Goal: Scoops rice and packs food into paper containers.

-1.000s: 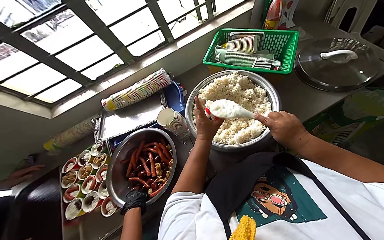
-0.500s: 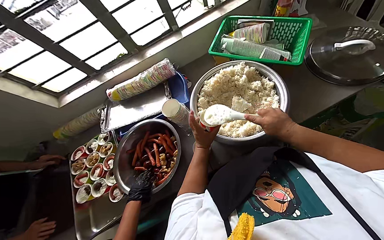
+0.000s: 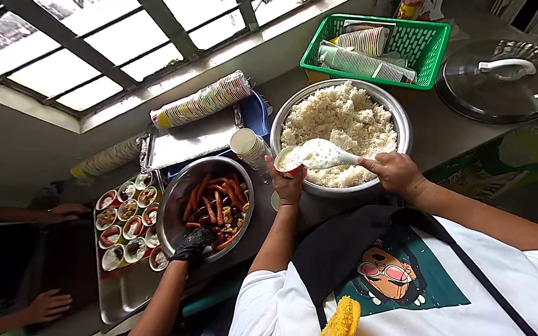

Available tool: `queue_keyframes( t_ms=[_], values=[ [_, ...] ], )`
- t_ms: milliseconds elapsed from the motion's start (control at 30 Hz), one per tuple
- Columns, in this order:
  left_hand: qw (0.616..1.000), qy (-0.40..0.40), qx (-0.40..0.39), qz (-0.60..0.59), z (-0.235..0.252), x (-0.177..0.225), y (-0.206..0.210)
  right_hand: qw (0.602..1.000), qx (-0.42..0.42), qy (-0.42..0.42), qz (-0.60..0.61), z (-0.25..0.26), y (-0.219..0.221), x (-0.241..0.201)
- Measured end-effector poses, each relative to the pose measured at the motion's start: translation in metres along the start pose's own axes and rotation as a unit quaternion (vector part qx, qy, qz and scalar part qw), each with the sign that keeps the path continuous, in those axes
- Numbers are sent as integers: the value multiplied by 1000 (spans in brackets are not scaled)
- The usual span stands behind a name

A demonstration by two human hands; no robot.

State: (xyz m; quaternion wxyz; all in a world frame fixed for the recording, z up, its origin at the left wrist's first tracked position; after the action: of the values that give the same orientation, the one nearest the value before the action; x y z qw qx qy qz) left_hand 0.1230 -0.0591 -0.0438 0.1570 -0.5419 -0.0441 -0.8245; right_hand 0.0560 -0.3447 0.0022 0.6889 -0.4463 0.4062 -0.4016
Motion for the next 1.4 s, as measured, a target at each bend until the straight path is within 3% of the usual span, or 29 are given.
queue_keyframes(
  t_ms=[167, 233, 300, 367, 467, 600, 733, 833, 967, 1133, 1267, 1400],
  values=[
    [968, -60, 13, -242, 2, 12, 5, 997, 15, 75, -7, 10, -18, 11],
    [955, -41, 31, -291, 4, 23, 2, 995, 31, 91, 18, 10, -27, 12],
    [970, 18, 43, -240, 4, 25, -7, 994, 42, 96, 42, 8, -29, 10],
    [991, 67, 35, -111, 1, 9, -19, 994, 35, 93, 52, 5, -21, 8],
    [997, 64, 36, -7, -7, -14, -28, 994, 3, 93, 48, 1, -8, 8],
    [996, 79, 43, -14, -7, -10, -32, 994, 12, 92, 60, -6, -7, 10],
    [996, 34, 38, -68, 1, -11, -36, 985, -74, 144, 52, -12, -2, 20],
    [987, 16, 65, -145, 21, 5, -61, 987, -83, 123, 65, -9, -4, 14],
    [980, 82, 140, -112, 60, 52, -144, 991, -41, 97, 88, -8, -15, 10],
    [948, 113, 297, 4, 111, 68, -307, 990, -4, 86, 113, -6, -19, -4],
    [873, 61, 444, 190, 105, 38, -442, 990, 14, 82, 116, -4, -14, -20],
    [756, -92, 545, 351, 46, 19, -504, 990, 34, 82, 107, 0, -8, -36]
  ],
)
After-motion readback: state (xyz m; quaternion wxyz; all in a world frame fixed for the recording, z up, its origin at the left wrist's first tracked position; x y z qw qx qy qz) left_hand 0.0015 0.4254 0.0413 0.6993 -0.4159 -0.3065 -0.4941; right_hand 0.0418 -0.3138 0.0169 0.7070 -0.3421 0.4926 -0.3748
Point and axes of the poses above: each hand's wrist, its own z-axis towards the middle knuckle, its own y-axis out of the palm, x = y × z, the point moved 6 cm from there along z, towards the middle knuckle, and after that the axes turned 4 degrees about y, right-handed, at the moved point
